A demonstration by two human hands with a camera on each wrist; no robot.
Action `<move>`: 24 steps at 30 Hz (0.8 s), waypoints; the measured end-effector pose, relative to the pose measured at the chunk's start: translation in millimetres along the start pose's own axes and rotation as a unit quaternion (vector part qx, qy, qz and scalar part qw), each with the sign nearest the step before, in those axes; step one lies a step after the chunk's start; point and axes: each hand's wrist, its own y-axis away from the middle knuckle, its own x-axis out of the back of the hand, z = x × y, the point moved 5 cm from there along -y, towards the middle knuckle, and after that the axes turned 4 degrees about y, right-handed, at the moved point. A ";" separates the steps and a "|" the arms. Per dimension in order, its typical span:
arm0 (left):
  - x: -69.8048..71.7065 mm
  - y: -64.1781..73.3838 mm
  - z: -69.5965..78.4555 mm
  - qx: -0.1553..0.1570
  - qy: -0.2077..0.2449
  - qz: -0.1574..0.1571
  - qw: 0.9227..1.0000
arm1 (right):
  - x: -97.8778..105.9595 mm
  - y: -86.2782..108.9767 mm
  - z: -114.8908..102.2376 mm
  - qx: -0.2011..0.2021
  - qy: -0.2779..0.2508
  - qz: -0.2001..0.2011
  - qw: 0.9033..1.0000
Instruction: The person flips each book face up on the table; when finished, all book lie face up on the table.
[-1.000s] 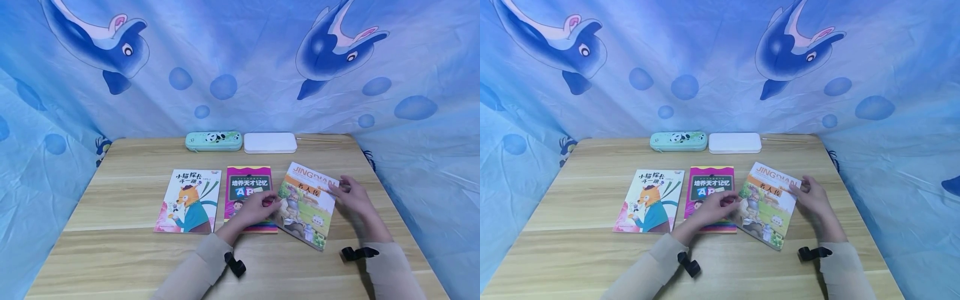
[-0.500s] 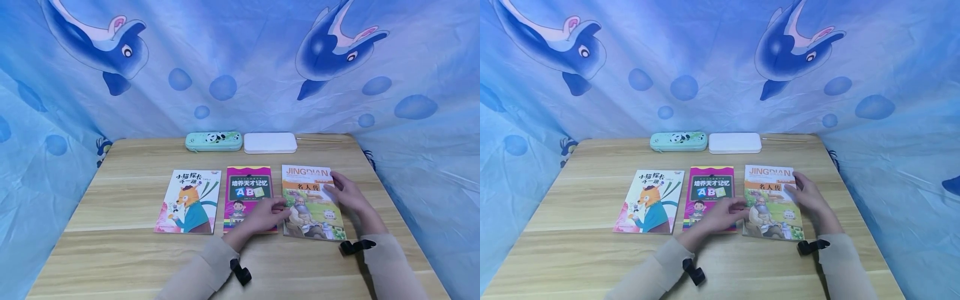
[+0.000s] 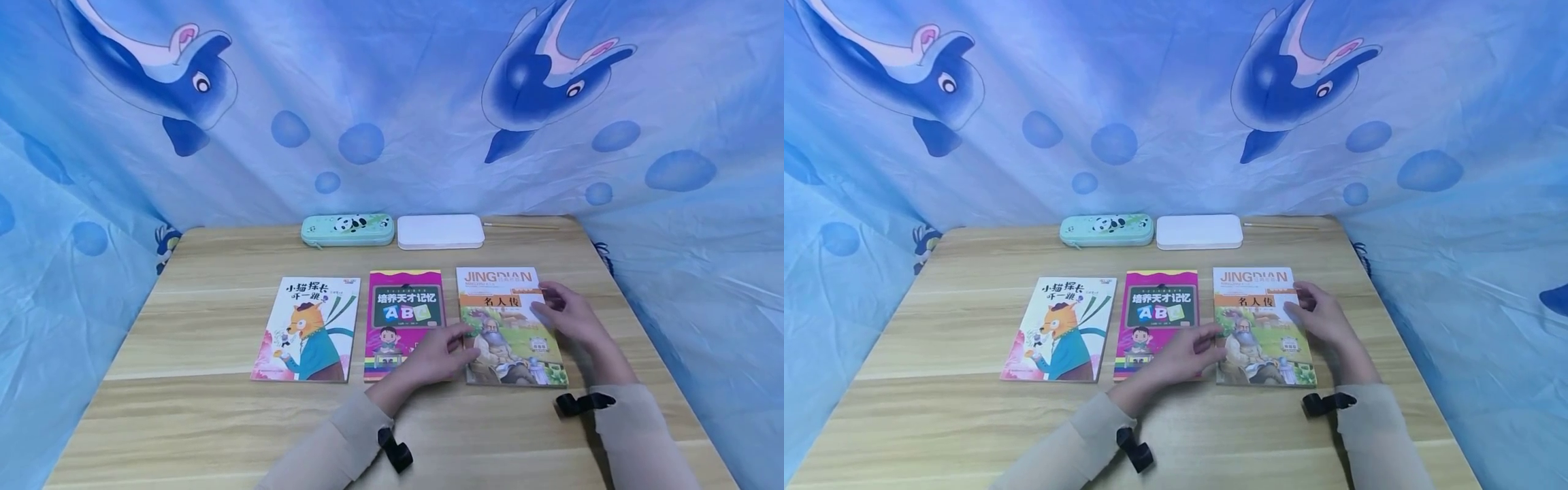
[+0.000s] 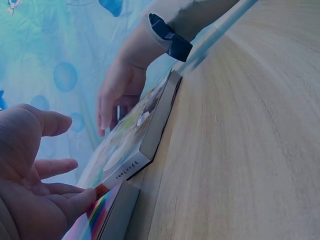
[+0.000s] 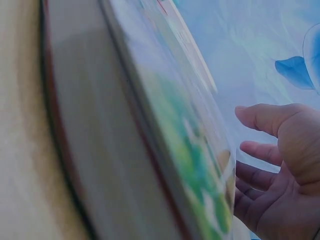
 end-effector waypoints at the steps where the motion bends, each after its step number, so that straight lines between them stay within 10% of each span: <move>1: 0.1 0.0 0.6 0.000 -0.002 0.002 1.000 | -0.7 -0.9 -1.8 0.004 -0.004 0.000 1.000; 16: 4.0 4.2 -5.8 -0.001 0.000 0.015 1.000 | -5.0 1.8 -5.5 0.039 0.014 0.040 0.998; 24: 29.6 22.3 -14.6 -0.015 -0.101 0.018 0.995 | -8.3 11.0 -16.6 0.032 0.052 0.062 0.996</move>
